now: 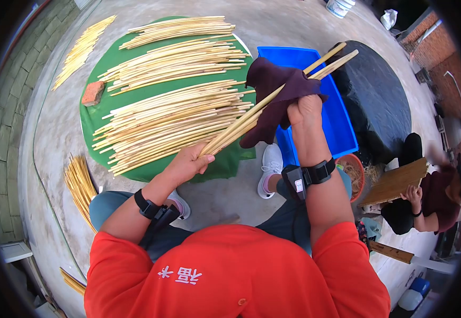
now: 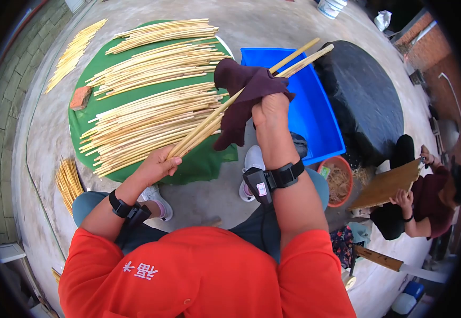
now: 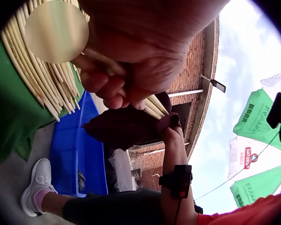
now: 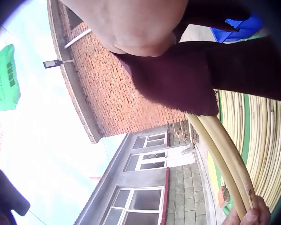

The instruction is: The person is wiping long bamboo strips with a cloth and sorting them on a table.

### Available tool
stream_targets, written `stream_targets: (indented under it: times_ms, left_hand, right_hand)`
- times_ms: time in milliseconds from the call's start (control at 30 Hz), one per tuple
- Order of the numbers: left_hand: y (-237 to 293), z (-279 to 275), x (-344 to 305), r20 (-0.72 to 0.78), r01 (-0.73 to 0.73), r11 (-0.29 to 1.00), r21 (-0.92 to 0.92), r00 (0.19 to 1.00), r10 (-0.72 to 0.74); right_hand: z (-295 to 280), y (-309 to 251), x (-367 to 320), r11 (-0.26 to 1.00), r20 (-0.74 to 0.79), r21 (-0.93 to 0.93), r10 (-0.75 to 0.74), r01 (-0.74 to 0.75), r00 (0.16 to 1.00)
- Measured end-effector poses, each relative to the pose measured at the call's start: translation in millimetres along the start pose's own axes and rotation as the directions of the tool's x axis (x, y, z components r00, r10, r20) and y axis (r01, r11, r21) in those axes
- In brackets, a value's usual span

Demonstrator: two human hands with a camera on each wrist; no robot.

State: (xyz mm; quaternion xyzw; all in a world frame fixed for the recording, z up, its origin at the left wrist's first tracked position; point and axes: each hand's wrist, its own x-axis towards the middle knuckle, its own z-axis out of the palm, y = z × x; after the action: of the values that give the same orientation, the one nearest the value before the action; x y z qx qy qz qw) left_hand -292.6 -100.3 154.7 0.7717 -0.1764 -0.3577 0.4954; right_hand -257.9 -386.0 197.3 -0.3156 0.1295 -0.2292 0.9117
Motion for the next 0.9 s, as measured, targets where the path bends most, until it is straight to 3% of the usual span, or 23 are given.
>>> stream_targets:
  times_ms: [100,167,200,300,367,433,500,567,600,633,667,700,733,767,833,867,900]
  left_hand:
    - [1,-18,-7,0.006,0.006,0.994,0.112,1.000,-0.006]
    - [-6,-29,-8,0.004,-0.009,0.994,0.111,1.000,0.008]
    - [-10,-34,-10,0.023,-0.015,0.995,0.097,1.000,0.013]
    - [-18,-38,-8,0.045,-0.013,0.995,0.096,0.999,0.009]
    - [-19,-36,-9,0.047,-0.005,0.994,0.107,0.999,0.000]
    - [-14,-29,-7,0.042,0.052,0.999,0.004,0.998,-0.052]
    - [-7,-19,-5,0.017,0.001,1.000,0.014,1.000,-0.001]
    - [0,-10,0,-0.011,-0.044,0.999,0.023,0.999,0.045]
    - [1,-5,3,-0.049,-0.071,0.995,0.068,0.996,0.075]
    - [1,-1,7,-0.085,-0.096,0.989,0.115,0.991,0.106]
    - [-5,4,12,-0.109,-0.203,0.967,0.155,0.969,0.221]
    - [-2,10,12,-0.111,-0.197,0.968,0.155,0.970,0.215]
    - [1,16,14,-0.198,-0.187,0.926,0.329,0.945,0.261]
    - [5,23,15,-0.271,-0.154,0.857,0.493,0.908,0.319]
    - [10,29,17,-0.304,-0.160,0.799,0.580,0.867,0.394]
    - [10,30,20,-0.298,-0.128,0.770,0.625,0.873,0.387]
    - [9,30,22,-0.291,-0.098,0.737,0.669,0.877,0.381]
  right_hand:
    - [-3,-37,12,0.990,0.008,-0.040,-0.134,0.134,0.991]
    - [-23,-54,35,0.983,0.023,0.104,-0.154,0.151,0.988]
    - [-7,-63,20,0.981,0.002,0.064,-0.186,0.186,0.983]
    - [-6,-66,21,0.984,0.109,0.121,-0.143,0.130,0.984]
    - [-5,-55,20,0.979,0.108,0.167,-0.134,0.115,0.985]
    - [-7,-40,20,0.977,0.151,0.209,-0.077,0.045,0.986]
    - [-4,-20,10,0.989,0.246,0.144,-0.024,-0.012,0.969]
    - [-4,11,-6,0.998,0.146,0.057,0.001,-0.010,0.989]
    - [2,22,-21,0.995,0.184,0.039,0.088,-0.096,0.979]
    - [-3,43,-28,0.989,0.102,0.036,0.137,-0.142,0.985]
    - [4,55,-46,0.966,0.087,0.019,0.257,-0.259,0.963]
    - [5,61,-58,0.917,0.009,-0.182,0.362,-0.355,0.932]
    - [12,62,-78,0.884,0.012,-0.348,0.339,-0.314,0.941]
    - [7,79,-86,0.888,0.010,-0.331,0.341,-0.319,0.940]
    - [4,90,-93,0.904,0.190,-0.211,0.411,-0.371,0.892]
    - [4,91,-92,0.904,0.193,-0.210,0.411,-0.372,0.891]
    - [3,91,-91,0.908,0.100,-0.237,0.378,-0.347,0.921]
